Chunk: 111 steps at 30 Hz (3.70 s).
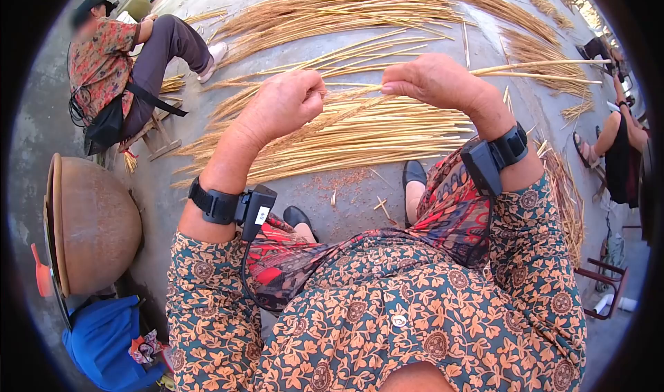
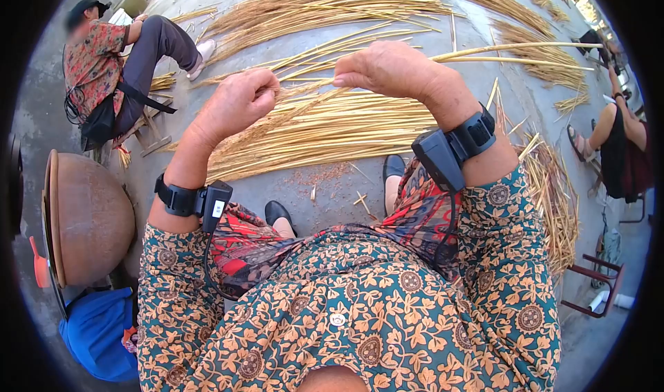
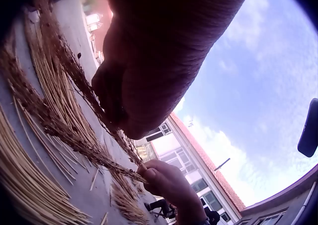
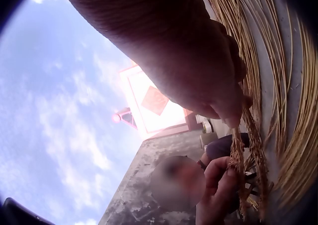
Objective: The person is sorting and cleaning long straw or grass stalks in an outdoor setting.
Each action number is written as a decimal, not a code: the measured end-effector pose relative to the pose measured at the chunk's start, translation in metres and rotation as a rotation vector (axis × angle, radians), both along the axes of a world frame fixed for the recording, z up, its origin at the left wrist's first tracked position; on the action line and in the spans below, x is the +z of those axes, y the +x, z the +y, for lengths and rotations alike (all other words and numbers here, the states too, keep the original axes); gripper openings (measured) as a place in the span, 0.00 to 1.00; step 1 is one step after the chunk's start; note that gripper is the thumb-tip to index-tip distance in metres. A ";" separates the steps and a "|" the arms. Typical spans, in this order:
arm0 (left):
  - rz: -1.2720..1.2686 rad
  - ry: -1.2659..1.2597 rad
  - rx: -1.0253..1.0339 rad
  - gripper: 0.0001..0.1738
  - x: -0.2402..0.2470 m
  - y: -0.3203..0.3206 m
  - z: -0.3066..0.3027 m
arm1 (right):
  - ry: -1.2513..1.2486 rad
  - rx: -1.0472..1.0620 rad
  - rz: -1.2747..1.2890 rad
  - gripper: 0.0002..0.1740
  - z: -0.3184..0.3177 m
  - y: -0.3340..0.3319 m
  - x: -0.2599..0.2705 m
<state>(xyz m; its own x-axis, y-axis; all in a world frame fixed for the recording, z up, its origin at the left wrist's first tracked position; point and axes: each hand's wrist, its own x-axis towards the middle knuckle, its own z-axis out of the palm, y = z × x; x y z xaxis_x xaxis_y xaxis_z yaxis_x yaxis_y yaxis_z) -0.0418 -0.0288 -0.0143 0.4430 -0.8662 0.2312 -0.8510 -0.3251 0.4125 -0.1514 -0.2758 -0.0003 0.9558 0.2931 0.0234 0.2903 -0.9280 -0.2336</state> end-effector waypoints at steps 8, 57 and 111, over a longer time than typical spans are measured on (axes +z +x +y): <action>0.206 -0.168 0.240 0.10 -0.013 0.051 0.041 | -0.004 -0.078 0.032 0.19 -0.019 -0.005 -0.008; -0.200 -0.216 -0.005 0.08 0.001 -0.004 0.001 | 0.097 -0.035 -0.073 0.19 -0.022 -0.003 -0.011; 0.548 0.092 0.060 0.11 0.003 0.030 0.021 | -0.051 -0.037 -0.124 0.18 -0.018 -0.003 -0.001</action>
<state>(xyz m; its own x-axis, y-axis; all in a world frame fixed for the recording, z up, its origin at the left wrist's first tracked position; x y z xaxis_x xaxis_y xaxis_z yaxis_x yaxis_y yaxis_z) -0.0123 -0.0082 -0.0110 0.5260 -0.8417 -0.1222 -0.4993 -0.4219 0.7567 -0.1540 -0.2937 -0.0014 0.9566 0.2619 0.1281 0.2797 -0.9483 -0.1500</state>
